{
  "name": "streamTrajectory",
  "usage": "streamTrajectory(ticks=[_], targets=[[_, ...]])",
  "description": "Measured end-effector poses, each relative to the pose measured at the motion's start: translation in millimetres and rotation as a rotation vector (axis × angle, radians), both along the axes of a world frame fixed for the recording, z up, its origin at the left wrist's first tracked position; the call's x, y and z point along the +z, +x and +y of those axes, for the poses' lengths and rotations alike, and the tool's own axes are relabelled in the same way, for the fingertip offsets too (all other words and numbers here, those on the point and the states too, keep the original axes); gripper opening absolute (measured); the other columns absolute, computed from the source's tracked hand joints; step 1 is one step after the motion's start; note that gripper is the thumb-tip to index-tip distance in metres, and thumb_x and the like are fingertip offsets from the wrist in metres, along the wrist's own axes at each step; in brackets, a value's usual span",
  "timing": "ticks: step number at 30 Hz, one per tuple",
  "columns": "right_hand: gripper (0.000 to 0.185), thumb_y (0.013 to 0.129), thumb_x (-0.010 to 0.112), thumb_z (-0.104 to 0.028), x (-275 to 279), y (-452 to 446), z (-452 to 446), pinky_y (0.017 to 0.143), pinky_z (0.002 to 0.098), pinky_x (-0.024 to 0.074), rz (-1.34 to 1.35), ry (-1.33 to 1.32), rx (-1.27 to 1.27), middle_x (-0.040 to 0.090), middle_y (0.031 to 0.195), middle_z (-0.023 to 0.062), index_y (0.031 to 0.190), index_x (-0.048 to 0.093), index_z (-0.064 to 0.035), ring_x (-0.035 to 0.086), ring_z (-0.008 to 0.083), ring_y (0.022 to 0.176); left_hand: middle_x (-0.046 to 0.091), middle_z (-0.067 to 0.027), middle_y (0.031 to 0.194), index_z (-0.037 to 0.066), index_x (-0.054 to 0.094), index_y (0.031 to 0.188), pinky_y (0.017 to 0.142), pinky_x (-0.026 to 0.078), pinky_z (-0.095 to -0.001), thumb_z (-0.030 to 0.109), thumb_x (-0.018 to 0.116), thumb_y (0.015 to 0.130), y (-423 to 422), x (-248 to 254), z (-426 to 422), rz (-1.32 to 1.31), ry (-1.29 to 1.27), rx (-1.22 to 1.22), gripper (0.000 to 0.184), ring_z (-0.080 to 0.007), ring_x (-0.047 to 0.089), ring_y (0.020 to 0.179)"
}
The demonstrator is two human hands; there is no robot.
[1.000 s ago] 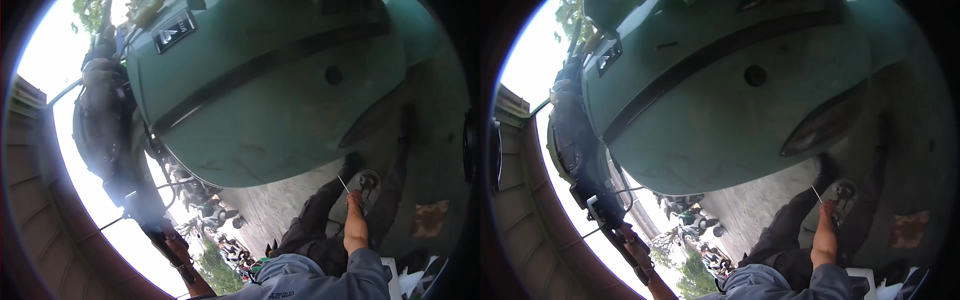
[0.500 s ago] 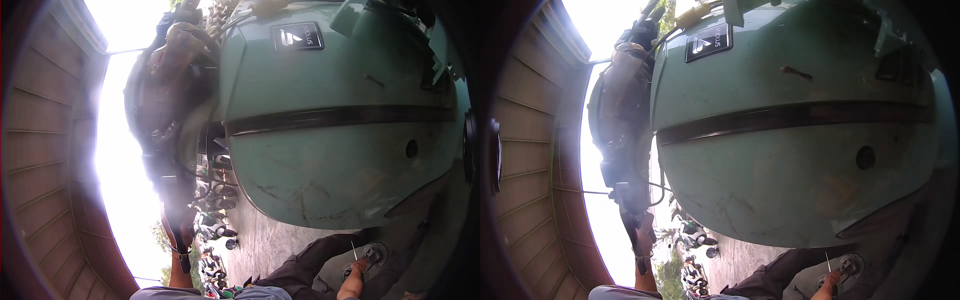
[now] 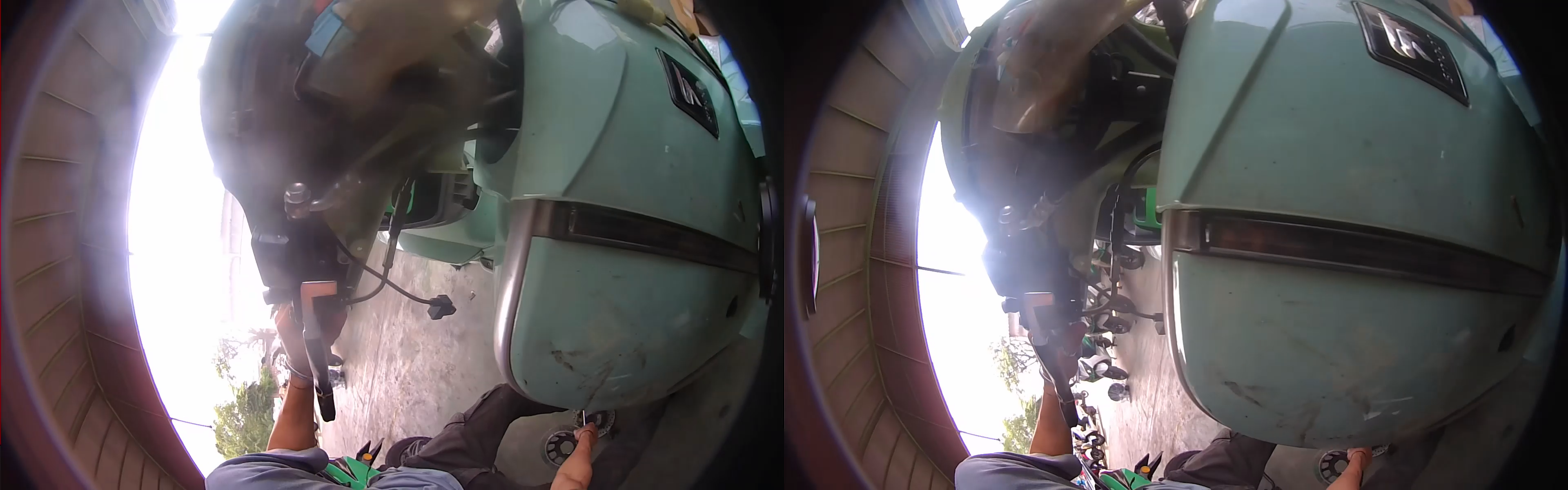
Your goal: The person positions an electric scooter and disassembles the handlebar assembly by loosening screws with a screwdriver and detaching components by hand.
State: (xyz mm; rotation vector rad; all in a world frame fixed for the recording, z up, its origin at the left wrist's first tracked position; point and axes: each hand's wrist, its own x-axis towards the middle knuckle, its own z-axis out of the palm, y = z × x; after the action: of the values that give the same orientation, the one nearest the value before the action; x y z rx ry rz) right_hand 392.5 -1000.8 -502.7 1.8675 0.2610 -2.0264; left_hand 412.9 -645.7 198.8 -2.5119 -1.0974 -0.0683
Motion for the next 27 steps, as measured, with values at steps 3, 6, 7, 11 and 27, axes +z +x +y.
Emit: streamTrajectory(ticks=[3,6,7,11,27], targets=[[0.037,0.087,0.065,-0.035,-0.5,36.8,9.7,0.078,0.0448,0.0593,-0.006,0.079,-0.008,0.066,0.109,0.0168,0.108,0.067,-0.0048,0.067,0.0294,0.093,0.052,-0.011,0.102,-0.001,0.05,0.115,0.07,0.05,-0.0297,-0.012,0.056,0.078,-13.6,-4.5,-4.7,-0.051,-0.013,0.005,0.039,-0.0204,0.057,0.086],[0.034,0.087,0.06,-0.029,-3.0,63.8,32.8,0.073,0.0465,0.0591,0.023,0.212,0.002,0.066,0.102,0.019,0.107,0.065,-0.0022,0.067,0.0309,0.086,0.051,-0.0108,0.102,-0.001,0.049,0.114,0.07,0.05,-0.0296,-0.015,0.056,0.076,-23.8,-13.5,5.3,-0.091,-0.015,0.021,0.041,-0.0203,0.057,0.086],[0.033,0.088,0.059,-0.027,-5.7,72.7,45.7,0.071,0.047,0.0591,0.042,0.258,0.001,0.065,0.099,0.0198,0.107,0.064,-0.0014,0.067,0.0314,0.083,0.052,-0.0108,0.102,-0.001,0.05,0.114,0.07,0.05,-0.0296,-0.013,0.056,0.077,-24.9,-23.1,9.2,-0.117,-0.008,0.013,0.04,-0.0201,0.057,0.086],[0.029,0.089,0.053,-0.019,4.0,116.0,124.1,0.065,0.0492,0.0588,0.125,0.331,-0.071,0.064,0.09,0.0228,0.106,0.061,0.0021,0.067,0.0335,0.073,0.055,-0.0105,0.102,-0.001,0.052,0.115,0.07,0.05,-0.0294,-0.006,0.057,0.08,-30.1,-63.8,17.6,-0.262,-0.051,0.015,0.036,-0.0193,0.058,0.085],[0.039,0.077,0.08,-0.027,14.1,99.6,270.0,0.067,0.0401,0.0498,0.214,0.924,0.18,0.069,0.076,0.0136,0.091,0.07,0.0082,0.066,0.024,0.069,0.066,-0.0096,0.1,-0.004,0.061,0.118,0.072,0.05,-0.0287,0.02,0.061,0.09,-18.6,-87.6,10.5,-0.617,-0.071,-0.357,0.037,-0.016,0.062,0.083]])
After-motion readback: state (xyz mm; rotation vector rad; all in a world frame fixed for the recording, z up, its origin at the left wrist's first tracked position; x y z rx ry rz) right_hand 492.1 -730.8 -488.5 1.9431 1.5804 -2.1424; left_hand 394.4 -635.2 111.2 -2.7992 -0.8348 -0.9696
